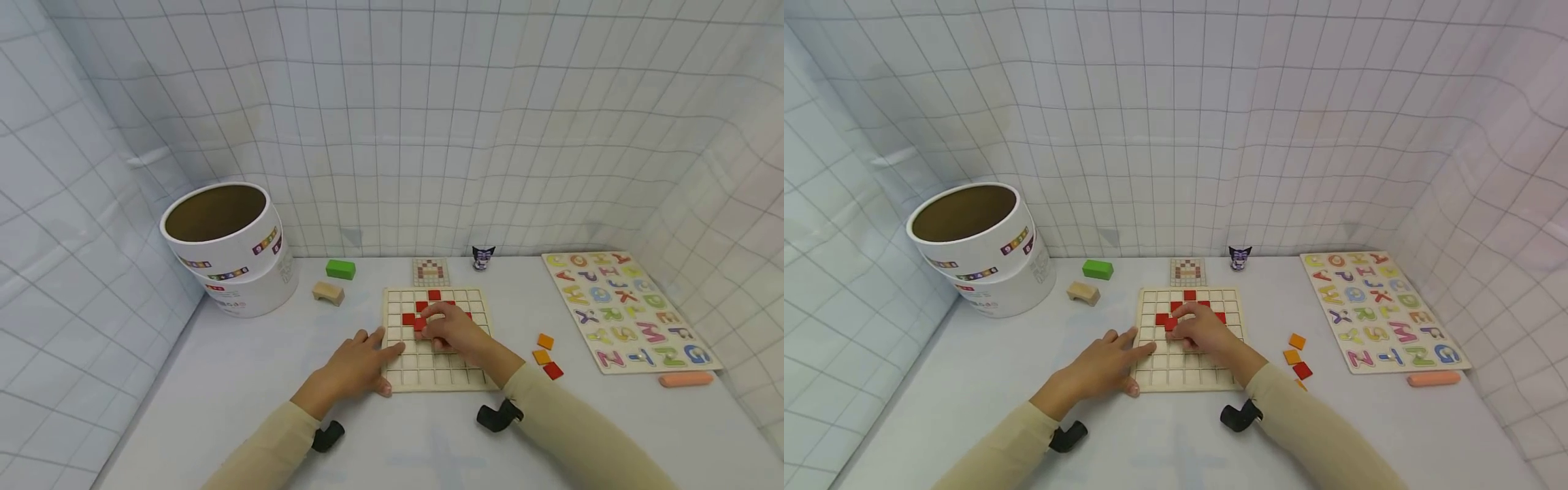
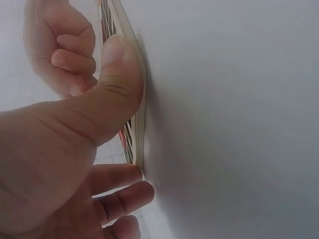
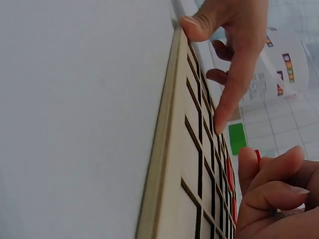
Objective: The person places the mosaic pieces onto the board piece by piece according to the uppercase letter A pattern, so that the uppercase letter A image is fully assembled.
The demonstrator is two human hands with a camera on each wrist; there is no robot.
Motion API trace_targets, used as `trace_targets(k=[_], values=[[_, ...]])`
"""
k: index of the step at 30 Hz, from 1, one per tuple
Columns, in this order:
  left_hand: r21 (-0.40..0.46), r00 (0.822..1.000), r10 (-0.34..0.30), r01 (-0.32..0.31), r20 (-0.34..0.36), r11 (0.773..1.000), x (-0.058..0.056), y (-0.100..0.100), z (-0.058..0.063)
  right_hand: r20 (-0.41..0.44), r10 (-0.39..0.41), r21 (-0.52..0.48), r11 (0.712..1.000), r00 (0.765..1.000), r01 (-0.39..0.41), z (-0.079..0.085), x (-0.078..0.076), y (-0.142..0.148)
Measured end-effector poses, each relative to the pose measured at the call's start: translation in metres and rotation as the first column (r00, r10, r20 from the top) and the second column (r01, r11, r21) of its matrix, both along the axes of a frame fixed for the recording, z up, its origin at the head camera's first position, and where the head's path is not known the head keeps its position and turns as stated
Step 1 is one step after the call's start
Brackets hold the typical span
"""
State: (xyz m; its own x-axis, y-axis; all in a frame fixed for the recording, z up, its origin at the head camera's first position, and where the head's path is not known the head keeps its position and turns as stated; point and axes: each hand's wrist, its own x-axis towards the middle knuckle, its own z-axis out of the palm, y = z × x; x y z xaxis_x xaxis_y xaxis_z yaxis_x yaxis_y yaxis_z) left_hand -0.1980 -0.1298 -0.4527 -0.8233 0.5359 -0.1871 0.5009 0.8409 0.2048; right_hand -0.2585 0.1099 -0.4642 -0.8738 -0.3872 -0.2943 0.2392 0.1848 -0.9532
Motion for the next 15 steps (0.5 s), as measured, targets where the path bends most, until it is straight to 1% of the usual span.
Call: trace_targets(k=[2, 4, 6, 9, 11, 13, 15], values=[[0.0, 1.0, -0.004, 0.004, -0.008, 1.0, 0.0, 0.0, -0.001, -0.047, 0.016, 0.093, 0.996, 0.999, -0.012, -0.001, 0.001, -0.01], [-0.008, 1.0, -0.004, 0.004, -0.019, 1.0, 0.001, 0.0, -0.001, -0.137, 0.046, 0.214, 0.977, 0.99, -0.016, -0.002, 0.001, -0.018], [-0.014, 1.0, -0.005, 0.004, -0.026, 1.0, 0.0, 0.0, -0.001, -0.233, 0.09, 0.329, 0.944, 0.968, -0.008, -0.004, 0.001, -0.024], [-0.02, 0.999, -0.01, 0.009, -0.03, 1.0, 0.0, 0.001, -0.001, -0.352, 0.158, 0.456, 0.89, 0.923, 0.022, -0.006, 0.001, -0.03], [-0.02, 1.0, -0.011, 0.01, -0.028, 1.0, -0.001, 0.001, -0.002, -0.405, 0.186, 0.499, 0.865, 0.895, 0.046, -0.007, 0.001, -0.033], [-0.02, 1.0, -0.01, 0.009, -0.025, 1.0, -0.001, 0.001, -0.001, -0.437, 0.195, 0.52, 0.851, 0.878, 0.07, -0.007, 0.002, -0.034], [-0.024, 1.0, -0.007, 0.007, -0.021, 1.0, -0.001, 0.002, -0.002, -0.456, 0.218, 0.542, 0.837, 0.863, 0.075, -0.006, 0.003, -0.034]])
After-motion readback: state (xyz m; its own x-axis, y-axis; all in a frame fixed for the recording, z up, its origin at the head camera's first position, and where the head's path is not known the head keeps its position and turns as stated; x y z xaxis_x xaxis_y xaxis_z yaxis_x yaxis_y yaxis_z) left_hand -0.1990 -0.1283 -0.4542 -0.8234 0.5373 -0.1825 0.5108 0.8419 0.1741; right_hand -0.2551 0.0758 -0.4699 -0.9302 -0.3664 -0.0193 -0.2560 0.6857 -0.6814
